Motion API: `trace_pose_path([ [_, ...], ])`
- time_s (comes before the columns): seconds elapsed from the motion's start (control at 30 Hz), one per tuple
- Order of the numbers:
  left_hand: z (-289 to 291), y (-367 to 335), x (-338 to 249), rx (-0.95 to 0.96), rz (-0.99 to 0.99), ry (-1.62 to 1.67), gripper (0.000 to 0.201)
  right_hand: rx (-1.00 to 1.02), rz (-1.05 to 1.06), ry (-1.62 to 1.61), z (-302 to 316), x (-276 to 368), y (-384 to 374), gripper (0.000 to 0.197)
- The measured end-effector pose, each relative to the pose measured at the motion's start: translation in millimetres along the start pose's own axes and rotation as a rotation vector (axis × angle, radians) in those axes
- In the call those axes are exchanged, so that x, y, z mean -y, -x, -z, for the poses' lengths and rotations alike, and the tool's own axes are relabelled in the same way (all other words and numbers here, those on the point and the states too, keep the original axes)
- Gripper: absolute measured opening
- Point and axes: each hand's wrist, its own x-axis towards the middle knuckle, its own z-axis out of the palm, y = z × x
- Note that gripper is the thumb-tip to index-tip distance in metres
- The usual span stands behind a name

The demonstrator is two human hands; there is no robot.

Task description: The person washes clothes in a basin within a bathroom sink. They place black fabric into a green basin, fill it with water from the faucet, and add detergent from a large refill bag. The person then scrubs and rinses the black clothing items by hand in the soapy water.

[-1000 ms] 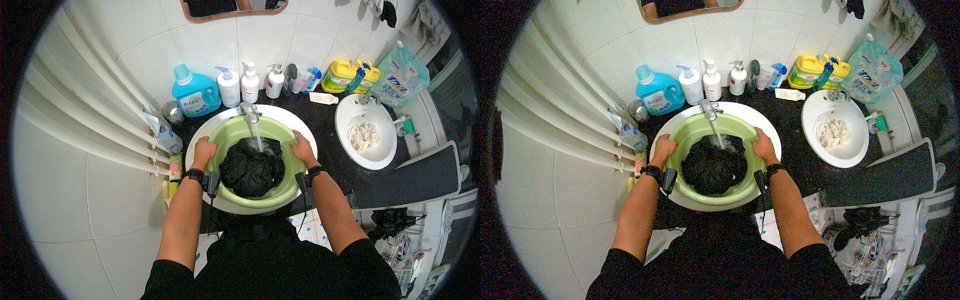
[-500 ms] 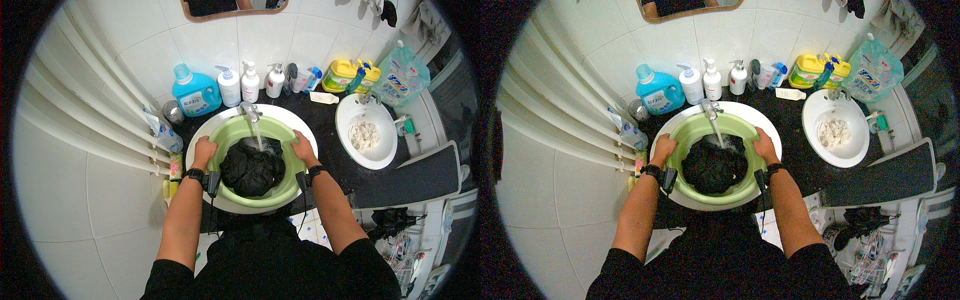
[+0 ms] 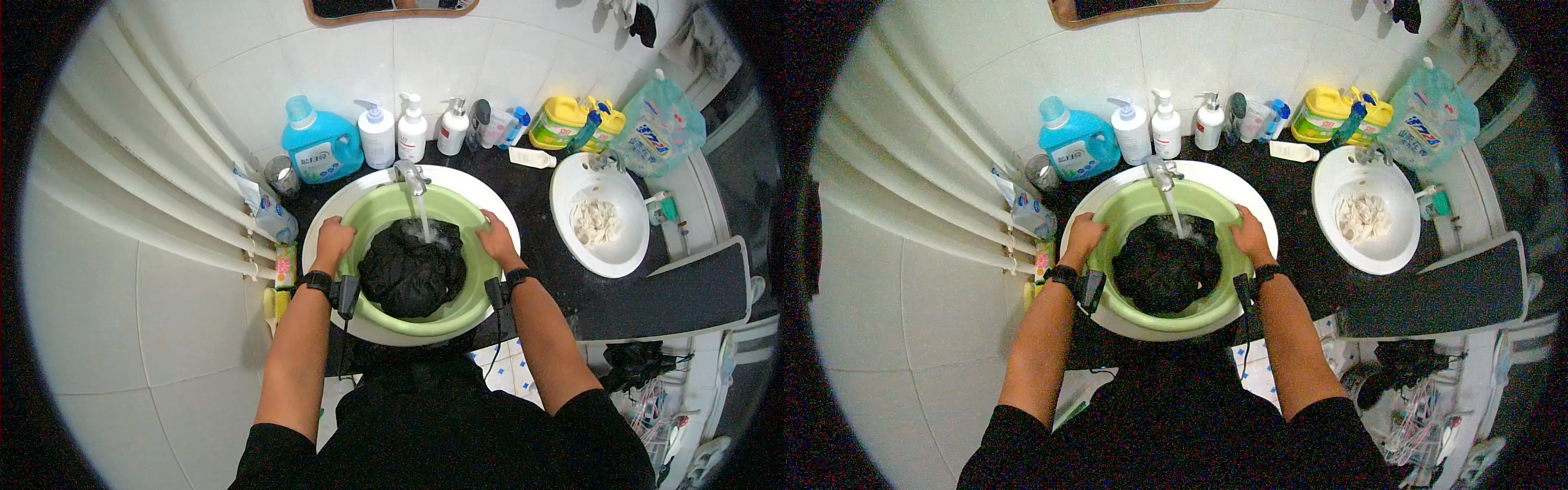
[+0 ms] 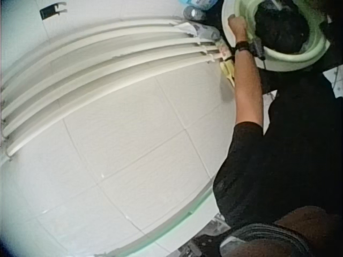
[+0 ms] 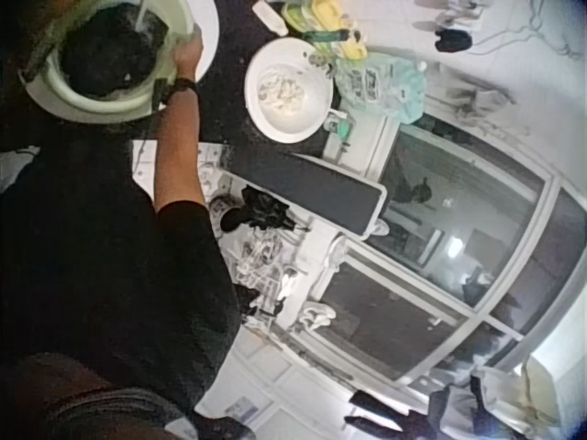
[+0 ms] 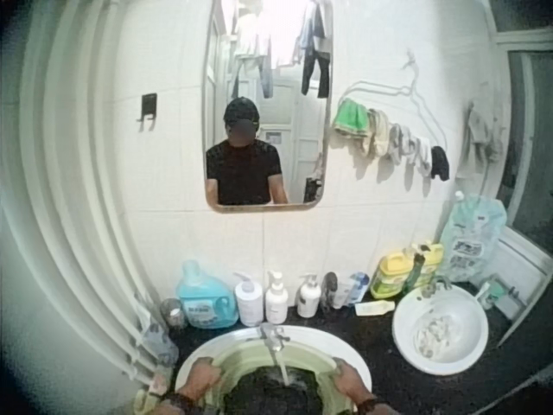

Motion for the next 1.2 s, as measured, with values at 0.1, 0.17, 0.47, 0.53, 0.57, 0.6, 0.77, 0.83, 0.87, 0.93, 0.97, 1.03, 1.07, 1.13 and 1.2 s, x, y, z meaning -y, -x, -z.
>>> trace_pose_path([
  [0.1, -2, -1, 3, -0.002, -0.001, -0.016, 0.035, 0.000, -0.015, -0.006, 0, -1, 0, 0.050],
  [0.17, -2, 0, 0, -0.005, 0.032, -0.008, 0.036, 0.005, -0.026, -0.015, -1, -2, 0, 0.050],
  [0.47, 5, 4, -10, 0.027, 0.057, 0.041, 0.035, 0.039, -0.069, -0.001, 4, 9, 2, 0.047],
  [0.53, 6, 5, -12, -0.010, 0.009, 0.025, 0.034, -0.037, 0.104, 0.237, 0, 20, 6, 0.045],
  [0.57, 4, 6, -7, -0.013, 0.009, 0.025, 0.034, -0.115, 0.285, 0.475, -2, 29, 7, 0.043],
  [0.6, -2, 4, -3, -0.036, -0.002, -0.018, 0.034, 0.094, 0.284, 0.265, 2, 38, 7, 0.042],
  [0.77, -9, -8, 18, 0.185, 0.223, 0.264, 0.039, 0.615, 0.196, 0.174, -16, 62, -26, 0.065],
  [0.83, -16, -12, 24, 0.126, 0.208, 0.202, 0.043, 0.649, 0.139, 0.125, -31, 72, -31, 0.076],
  [0.87, -19, -13, 14, 0.153, 0.155, 0.148, 0.046, 0.640, -0.051, 0.024, -46, 63, -34, 0.081],
  [0.93, -21, -11, 36, 0.085, 0.190, 0.195, 0.045, 0.713, -0.296, -0.058, -74, 93, -19, 0.087],
  [0.97, -21, -10, 47, 0.032, 0.211, 0.241, 0.044, 0.774, -0.376, -0.032, -81, 118, -1, 0.088],
  [1.03, -16, -6, 2, 0.104, 0.165, 0.227, 0.044, 0.428, -0.229, 0.135, -114, 63, -4, 0.077],
  [1.07, -8, 0, -8, 0.137, 0.154, 0.205, 0.043, 0.543, -0.307, 0.060, -111, 61, -11, 0.069],
  [1.13, -7, -1, 20, 0.094, 0.185, 0.176, 0.042, 0.638, -0.411, -0.094, -92, 102, -5, 0.044],
  [1.2, -11, -6, 11, 0.084, 0.155, 0.151, 0.041, 0.623, -0.494, -0.360, -83, 65, -14, 0.037],
])
